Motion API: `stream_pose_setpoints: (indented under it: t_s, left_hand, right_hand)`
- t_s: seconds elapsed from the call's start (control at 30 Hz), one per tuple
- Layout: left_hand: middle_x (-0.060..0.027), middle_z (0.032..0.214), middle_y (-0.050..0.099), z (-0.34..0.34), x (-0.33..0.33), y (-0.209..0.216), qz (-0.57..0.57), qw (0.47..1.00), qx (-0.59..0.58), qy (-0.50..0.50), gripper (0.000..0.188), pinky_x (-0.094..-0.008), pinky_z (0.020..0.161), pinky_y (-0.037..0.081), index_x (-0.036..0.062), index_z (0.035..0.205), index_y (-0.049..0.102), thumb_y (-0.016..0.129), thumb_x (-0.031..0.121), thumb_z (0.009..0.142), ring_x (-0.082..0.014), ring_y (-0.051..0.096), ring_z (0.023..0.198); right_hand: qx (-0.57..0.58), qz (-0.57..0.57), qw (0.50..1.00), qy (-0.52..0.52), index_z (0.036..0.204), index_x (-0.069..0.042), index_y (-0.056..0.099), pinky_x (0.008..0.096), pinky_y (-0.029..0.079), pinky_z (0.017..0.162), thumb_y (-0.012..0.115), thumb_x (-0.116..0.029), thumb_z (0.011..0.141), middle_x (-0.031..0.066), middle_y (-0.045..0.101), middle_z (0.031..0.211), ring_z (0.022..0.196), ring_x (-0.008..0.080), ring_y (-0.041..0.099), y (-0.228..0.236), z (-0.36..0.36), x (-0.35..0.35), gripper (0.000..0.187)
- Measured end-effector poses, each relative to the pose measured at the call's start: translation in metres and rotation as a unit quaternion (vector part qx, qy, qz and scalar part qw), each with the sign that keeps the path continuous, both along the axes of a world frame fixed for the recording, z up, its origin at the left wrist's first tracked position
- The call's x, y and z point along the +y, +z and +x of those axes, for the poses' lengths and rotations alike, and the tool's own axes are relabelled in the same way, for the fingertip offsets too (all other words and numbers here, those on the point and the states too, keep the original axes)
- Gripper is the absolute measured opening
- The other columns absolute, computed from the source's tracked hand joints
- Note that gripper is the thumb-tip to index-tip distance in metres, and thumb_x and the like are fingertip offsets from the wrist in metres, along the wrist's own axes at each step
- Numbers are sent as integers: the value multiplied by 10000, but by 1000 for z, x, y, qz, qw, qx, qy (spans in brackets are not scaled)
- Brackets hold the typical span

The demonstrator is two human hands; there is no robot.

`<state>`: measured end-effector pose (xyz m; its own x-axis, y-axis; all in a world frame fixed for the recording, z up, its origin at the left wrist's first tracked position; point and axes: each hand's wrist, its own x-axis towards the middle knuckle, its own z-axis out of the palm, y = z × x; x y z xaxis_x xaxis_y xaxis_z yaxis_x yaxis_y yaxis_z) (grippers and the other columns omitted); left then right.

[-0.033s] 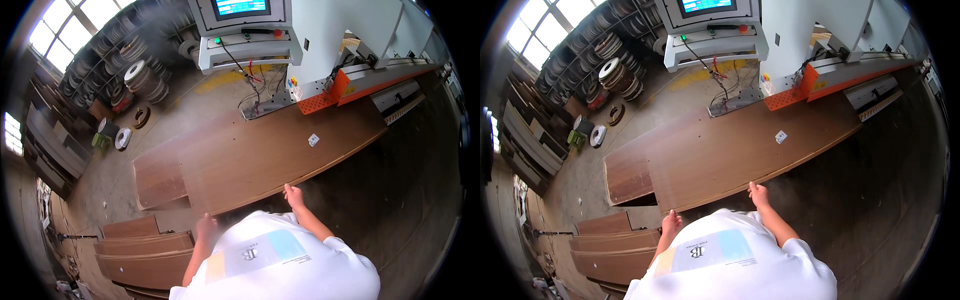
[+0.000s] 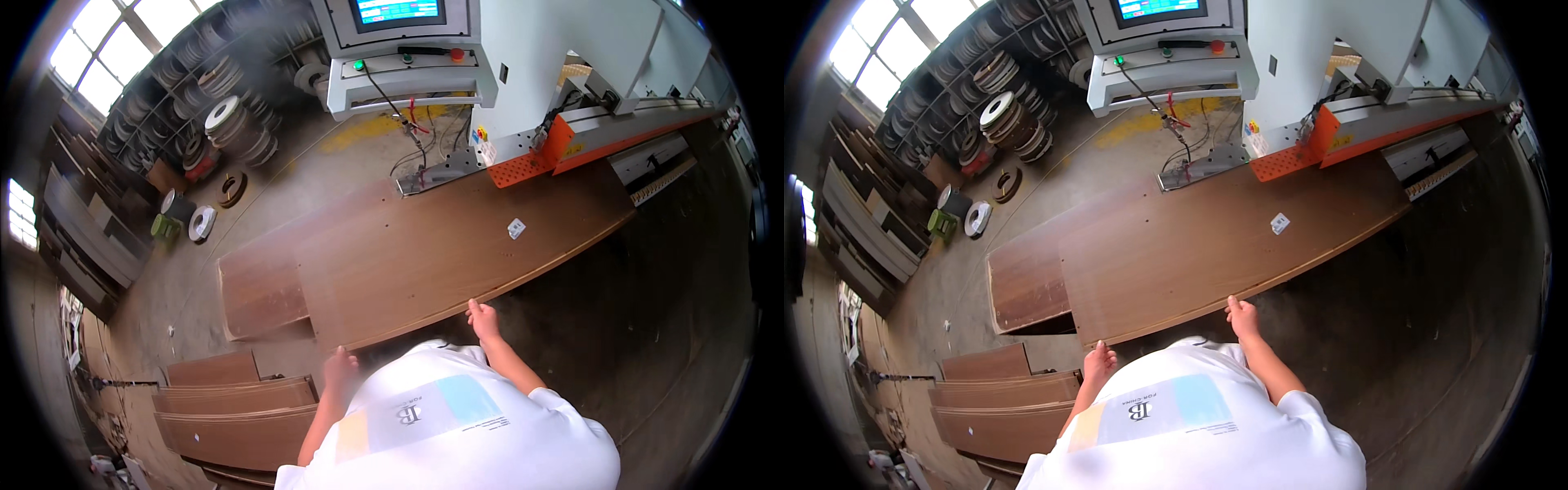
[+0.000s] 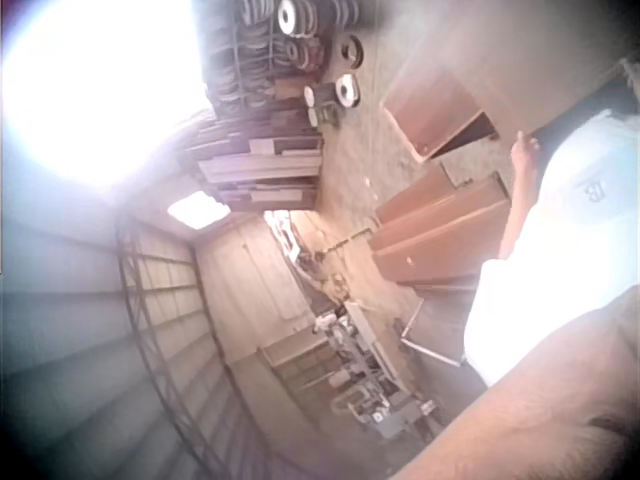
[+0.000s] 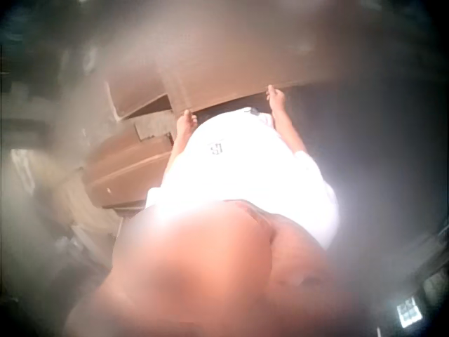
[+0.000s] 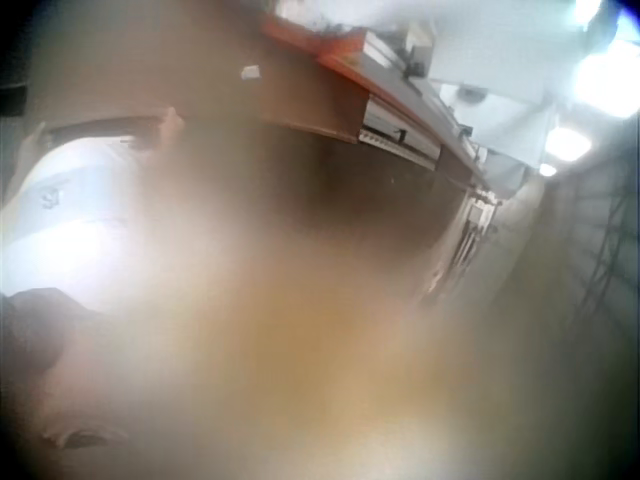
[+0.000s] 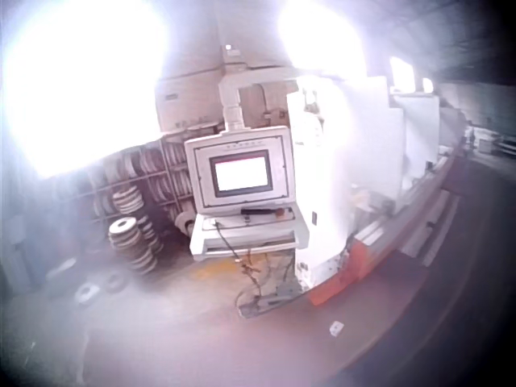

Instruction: The person repeatedly picks up large flat wooden panels from a stack and feeds them one by one into a CNC edge banding machine. The person handles each panel with both hands, aligns it on the machine's conveyor, and then retrieves the next panel from the stack.

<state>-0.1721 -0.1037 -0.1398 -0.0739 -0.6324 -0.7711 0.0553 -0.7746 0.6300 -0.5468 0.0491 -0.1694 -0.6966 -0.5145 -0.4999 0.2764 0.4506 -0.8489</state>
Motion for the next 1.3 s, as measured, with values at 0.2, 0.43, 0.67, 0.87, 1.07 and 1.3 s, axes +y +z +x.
stream_pose_setpoints:
  t_s: [0.2,0.43,0.67,0.87,1.07,1.3]
  left_hand:
    - [-51,789,669,-26,13,-8,18,996,17,-88,346,-256,583,509,41,973,600,550,380,1024,-121,628,652]
    - [-76,785,687,-87,24,3,22,986,14,-162,350,-259,570,496,45,947,619,578,386,1014,-121,616,620]
    - [-74,845,693,-68,43,-12,-93,940,6,-328,254,-275,703,534,4,1084,651,579,235,1008,-137,647,750]
    - [-112,927,732,61,79,-136,-150,942,-167,-250,295,-340,761,543,-5,1036,718,644,258,924,-190,681,808]
    - [-105,769,701,200,147,-158,32,979,-192,-60,251,-350,557,528,7,904,702,609,238,933,-184,657,644]
    - [-93,832,686,287,220,-164,57,973,-99,202,286,-319,520,508,31,1081,632,569,288,972,-165,620,612]
  right_hand:
    - [7,-3,999,-48,727,-56,614,258,366,529,603,-406,996,-11,540,581,535,76,471,-13,-42,14,442]
    - [10,-36,991,-129,741,-69,575,239,296,441,581,-435,1007,-37,469,574,480,56,398,-13,-89,36,452]
    - [55,-15,961,-272,796,-88,570,263,293,429,602,-520,970,-34,438,606,466,83,367,-11,-113,29,467]
    - [76,-9,972,-221,740,-107,507,259,277,417,601,-600,934,-29,405,565,447,86,358,-25,-75,16,538]
    - [-32,-34,997,58,749,-82,561,225,309,451,564,-520,990,-32,462,597,497,63,428,-63,44,16,500]
    - [140,17,839,525,801,-37,627,231,351,514,560,-453,1008,-14,539,643,561,55,462,-111,131,-2,470]
